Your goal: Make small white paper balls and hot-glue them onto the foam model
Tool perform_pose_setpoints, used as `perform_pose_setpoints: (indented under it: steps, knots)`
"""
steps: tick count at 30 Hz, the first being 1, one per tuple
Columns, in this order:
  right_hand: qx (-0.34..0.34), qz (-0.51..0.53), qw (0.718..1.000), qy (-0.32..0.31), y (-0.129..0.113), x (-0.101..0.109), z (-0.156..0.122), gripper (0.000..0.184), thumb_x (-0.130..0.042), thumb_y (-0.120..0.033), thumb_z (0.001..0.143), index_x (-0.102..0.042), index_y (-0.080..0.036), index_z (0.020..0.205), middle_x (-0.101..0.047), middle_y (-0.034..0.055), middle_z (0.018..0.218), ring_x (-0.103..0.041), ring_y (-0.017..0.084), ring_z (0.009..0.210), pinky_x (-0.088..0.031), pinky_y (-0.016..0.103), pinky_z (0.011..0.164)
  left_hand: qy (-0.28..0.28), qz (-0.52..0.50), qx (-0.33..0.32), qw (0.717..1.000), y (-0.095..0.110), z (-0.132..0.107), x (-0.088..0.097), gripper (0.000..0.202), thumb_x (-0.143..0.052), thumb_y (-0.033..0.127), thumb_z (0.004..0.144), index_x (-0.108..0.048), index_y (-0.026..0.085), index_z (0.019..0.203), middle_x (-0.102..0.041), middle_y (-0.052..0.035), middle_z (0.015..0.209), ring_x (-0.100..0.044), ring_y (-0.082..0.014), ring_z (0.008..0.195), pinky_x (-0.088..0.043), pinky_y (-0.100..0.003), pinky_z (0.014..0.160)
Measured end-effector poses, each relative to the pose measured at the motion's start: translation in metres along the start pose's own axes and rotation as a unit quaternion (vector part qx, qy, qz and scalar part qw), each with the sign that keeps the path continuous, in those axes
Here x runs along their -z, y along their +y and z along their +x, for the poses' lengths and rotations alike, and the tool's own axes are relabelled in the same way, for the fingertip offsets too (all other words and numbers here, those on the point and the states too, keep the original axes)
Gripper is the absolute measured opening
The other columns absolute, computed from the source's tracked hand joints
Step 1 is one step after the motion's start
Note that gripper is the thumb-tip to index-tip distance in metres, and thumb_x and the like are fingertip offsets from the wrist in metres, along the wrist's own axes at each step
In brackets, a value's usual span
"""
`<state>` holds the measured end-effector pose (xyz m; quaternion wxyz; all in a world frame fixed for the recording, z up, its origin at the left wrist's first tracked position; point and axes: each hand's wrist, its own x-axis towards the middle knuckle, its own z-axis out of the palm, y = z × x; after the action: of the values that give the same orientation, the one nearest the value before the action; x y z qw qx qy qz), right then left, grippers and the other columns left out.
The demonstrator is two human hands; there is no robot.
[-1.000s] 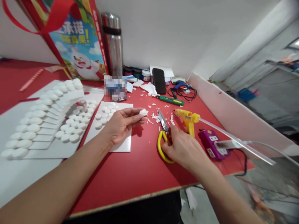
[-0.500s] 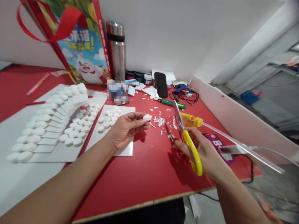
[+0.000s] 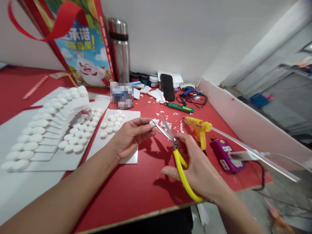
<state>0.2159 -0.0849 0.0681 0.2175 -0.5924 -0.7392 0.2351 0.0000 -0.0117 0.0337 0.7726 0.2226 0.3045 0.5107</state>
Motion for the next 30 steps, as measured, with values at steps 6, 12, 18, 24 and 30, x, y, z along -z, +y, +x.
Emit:
perform_pose_setpoints:
  steps: [6, 12, 18, 24, 30]
  knots:
    - [0.008, -0.019, 1.0, 0.001, -0.007, -0.005, 0.004, 0.086, -0.086, -0.062, 0.07, -0.047, -0.019, 0.133, -0.063, 0.0172, 0.129, -0.066, 0.034, 0.118, -0.054, 0.046, 0.098, -0.027, 0.028, -0.004, 0.999, -0.003, -0.003, -0.003, 0.023, -0.09, 0.009, 0.065, -0.076, 0.01, 0.083, -0.077, -0.0068, 0.087, -0.074, -0.0168, 0.079, -0.063, -0.031, 0.083]
    - [0.012, -0.014, 1.0, 0.012, -0.012, -0.008, 0.008, 0.081, -0.087, -0.059, 0.07, -0.049, -0.019, 0.13, -0.067, 0.014, 0.118, -0.069, 0.03, 0.104, -0.056, 0.044, 0.091, -0.038, 0.032, -0.008, 0.999, -0.004, -0.004, -0.005, 0.022, -0.091, 0.011, 0.066, -0.075, 0.011, 0.08, -0.076, -0.0053, 0.082, -0.073, -0.0159, 0.077, -0.062, -0.032, 0.084]
    - [-0.003, -0.023, 1.0, 0.014, -0.012, -0.009, 0.008, 0.076, -0.083, -0.062, 0.073, -0.051, -0.019, 0.128, -0.07, 0.0125, 0.109, -0.069, 0.03, 0.097, -0.056, 0.044, 0.085, -0.039, 0.041, -0.014, 0.998, -0.003, -0.005, -0.005, 0.021, -0.09, 0.011, 0.065, -0.074, 0.011, 0.079, -0.076, -0.0047, 0.08, -0.073, -0.0153, 0.074, -0.062, -0.03, 0.083]
    - [0.011, -0.043, 0.998, 0.041, -0.011, -0.013, 0.008, 0.068, -0.081, -0.064, 0.076, -0.055, -0.02, 0.121, -0.07, 0.0097, 0.102, -0.069, 0.028, 0.091, -0.055, 0.038, 0.081, -0.034, 0.057, -0.028, 0.997, -0.004, -0.005, -0.006, 0.02, -0.089, 0.012, 0.068, -0.073, 0.011, 0.08, -0.076, -0.0045, 0.078, -0.073, -0.0157, 0.071, -0.062, -0.033, 0.084]
    - [0.02, -0.047, 0.997, 0.054, -0.012, -0.015, 0.008, 0.056, -0.077, -0.06, 0.082, -0.056, -0.019, 0.115, -0.071, 0.008, 0.096, -0.068, 0.025, 0.084, -0.053, 0.034, 0.074, -0.034, 0.052, -0.035, 0.997, -0.004, -0.005, -0.005, 0.022, -0.091, 0.012, 0.066, -0.074, 0.011, 0.08, -0.077, -0.0051, 0.078, -0.073, -0.0145, 0.067, -0.061, -0.028, 0.076]
